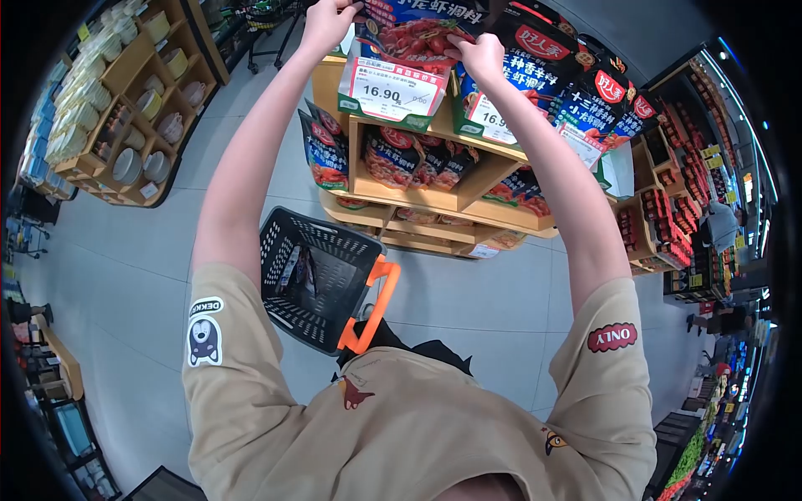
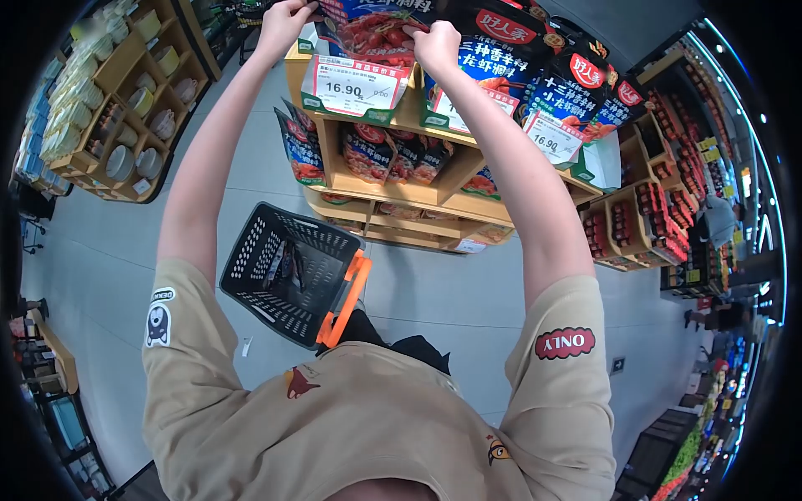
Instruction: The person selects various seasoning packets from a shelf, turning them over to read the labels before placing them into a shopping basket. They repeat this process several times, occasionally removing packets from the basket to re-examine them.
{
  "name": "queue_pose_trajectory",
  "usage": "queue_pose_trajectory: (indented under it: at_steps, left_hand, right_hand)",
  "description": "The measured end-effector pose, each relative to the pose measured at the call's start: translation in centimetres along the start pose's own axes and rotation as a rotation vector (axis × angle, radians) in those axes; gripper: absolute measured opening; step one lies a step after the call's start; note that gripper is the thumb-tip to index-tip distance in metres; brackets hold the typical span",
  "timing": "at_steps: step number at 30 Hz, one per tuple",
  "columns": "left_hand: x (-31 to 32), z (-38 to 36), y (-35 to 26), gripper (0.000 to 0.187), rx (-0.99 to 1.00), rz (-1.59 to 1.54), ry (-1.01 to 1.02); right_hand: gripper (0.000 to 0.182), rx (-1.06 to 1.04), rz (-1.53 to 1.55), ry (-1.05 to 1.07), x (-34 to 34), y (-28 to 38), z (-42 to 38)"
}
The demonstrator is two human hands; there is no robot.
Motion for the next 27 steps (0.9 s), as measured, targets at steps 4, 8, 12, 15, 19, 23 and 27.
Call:
queue_pose_trajectory:
  at_steps: [4, 8, 12, 15, 19, 23, 27]
  left_hand:
    - [2.4, -1.1, 2.5, 0.026, -0.071, -0.150, 0.202]
    - [3.3, -1.6, 4.2, 0.025, -0.154, -0.083, 0.290]
    - [4.0, -1.9, 4.9, 0.025, -0.267, -0.042, 0.372]
    - [4.2, -2.1, 6.0, 0.024, -0.259, 0.091, 0.372]
    - [3.5, -2.2, 6.1, 0.028, -0.247, 0.162, 0.386]
    - [3.4, -3.1, 6.4, 0.029, -0.206, 0.007, 0.372]
    - [3.4, -4.3, 6.7, 0.029, -0.208, -0.093, 0.353]
  right_hand:
    - [0.025, 0.140, 0.011, 0.071, 0.6, 0.3, -1.3]
    - [0.022, 0.216, 0.085, -0.005, 3.0, -2.3, -1.1]
    - [0.018, 0.280, -0.055, -0.002, 3.9, -2.5, -1.6]
    - [0.027, 0.347, -0.174, -0.046, 5.1, -4.0, -1.1]
    - [0.044, 0.450, -0.213, 0.058, 4.2, -0.7, -2.7]
    - [0.061, 0.423, -0.141, 0.135, 4.7, -1.3, -2.7]
    - [0.071, 0.332, -0.093, 0.168, 4.8, -1.8, -2.6]
Point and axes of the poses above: each hand's wrist, its own z-axis towards the middle knuckle, its own x-axis out of the palm, y = z × x, the point moved 5 cm from there along z, towards the middle knuckle, and after that the axes turned 3 degrees about -z, right-handed, at the moved point
